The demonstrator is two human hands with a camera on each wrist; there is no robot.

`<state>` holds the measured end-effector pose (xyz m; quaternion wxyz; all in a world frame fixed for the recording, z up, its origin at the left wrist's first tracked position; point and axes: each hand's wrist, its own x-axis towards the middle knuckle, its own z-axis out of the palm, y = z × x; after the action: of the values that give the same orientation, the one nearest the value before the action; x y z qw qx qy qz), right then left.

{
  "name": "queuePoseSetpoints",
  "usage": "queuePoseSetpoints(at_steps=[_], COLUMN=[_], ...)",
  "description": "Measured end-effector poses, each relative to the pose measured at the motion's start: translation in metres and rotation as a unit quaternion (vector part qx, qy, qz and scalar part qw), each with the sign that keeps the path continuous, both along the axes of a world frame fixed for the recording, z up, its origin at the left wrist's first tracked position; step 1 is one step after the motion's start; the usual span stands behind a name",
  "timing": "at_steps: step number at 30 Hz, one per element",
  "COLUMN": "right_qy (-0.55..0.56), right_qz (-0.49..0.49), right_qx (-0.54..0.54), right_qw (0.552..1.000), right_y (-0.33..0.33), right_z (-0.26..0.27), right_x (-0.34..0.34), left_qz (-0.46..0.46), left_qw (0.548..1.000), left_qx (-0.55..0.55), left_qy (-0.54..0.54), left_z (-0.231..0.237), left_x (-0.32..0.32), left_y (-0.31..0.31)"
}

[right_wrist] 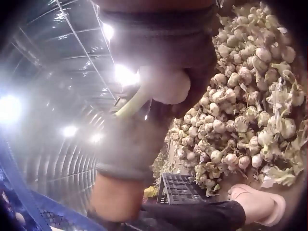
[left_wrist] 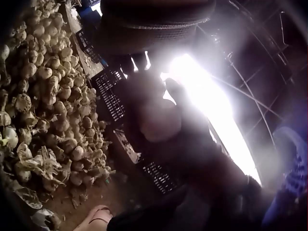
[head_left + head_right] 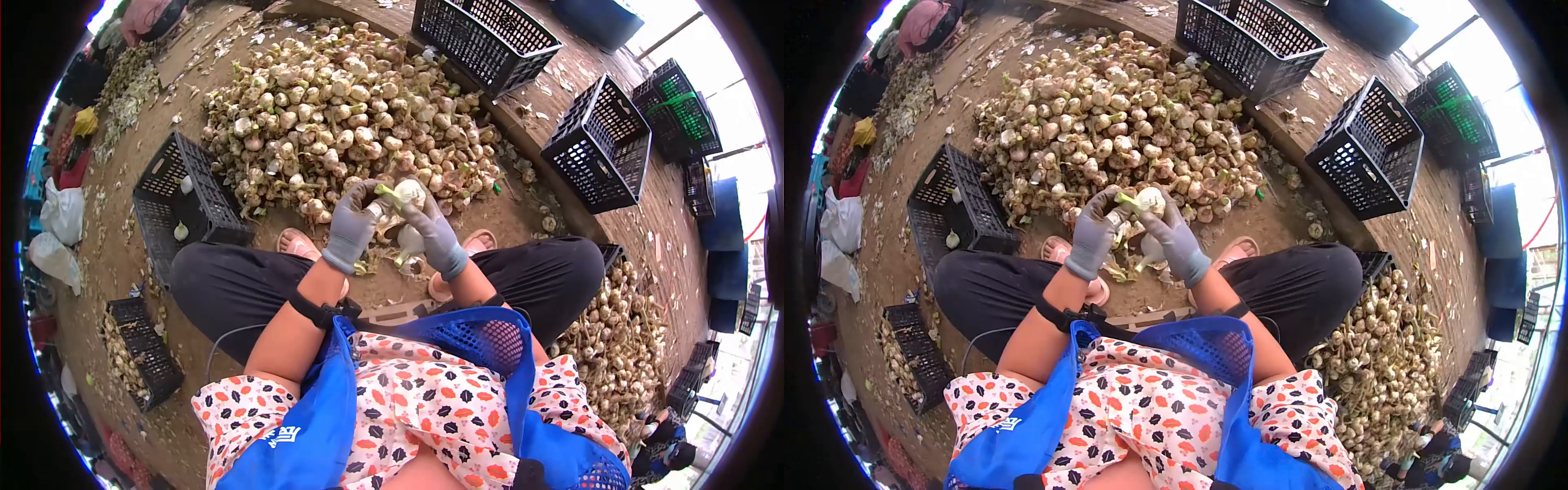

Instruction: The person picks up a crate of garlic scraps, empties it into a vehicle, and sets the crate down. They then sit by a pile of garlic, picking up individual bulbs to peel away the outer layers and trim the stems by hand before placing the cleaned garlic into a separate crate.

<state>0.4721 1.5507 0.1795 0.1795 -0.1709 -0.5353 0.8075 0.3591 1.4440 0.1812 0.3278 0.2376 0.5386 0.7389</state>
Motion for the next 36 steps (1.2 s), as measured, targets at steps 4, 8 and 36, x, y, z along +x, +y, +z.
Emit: queuePoseSetpoints(at_steps=[4,8,36], right_qy=[0.003,-0.007,-0.102], right_qz=[-0.065,-0.161,0.135], right_qx=[0.056,0.425,-0.070], right_qw=[0.996,0.891,0.983], right_y=[-0.004,-0.004,0.022], right_z=[-0.006,-0.008,0.009], right_x=[-0.005,0.000,0.014], left_qz=[0.033,-0.007,-0.092], left_qw=[0.992,0.961,0.977], left_qx=[-0.020,0.017,-0.070], left_qy=[-0.124,-0.275,0.177], left_z=[-0.001,0.006,0.029], left_x=[0.000,0.006,0.008], left_y=[0.001,0.001,-0.012])
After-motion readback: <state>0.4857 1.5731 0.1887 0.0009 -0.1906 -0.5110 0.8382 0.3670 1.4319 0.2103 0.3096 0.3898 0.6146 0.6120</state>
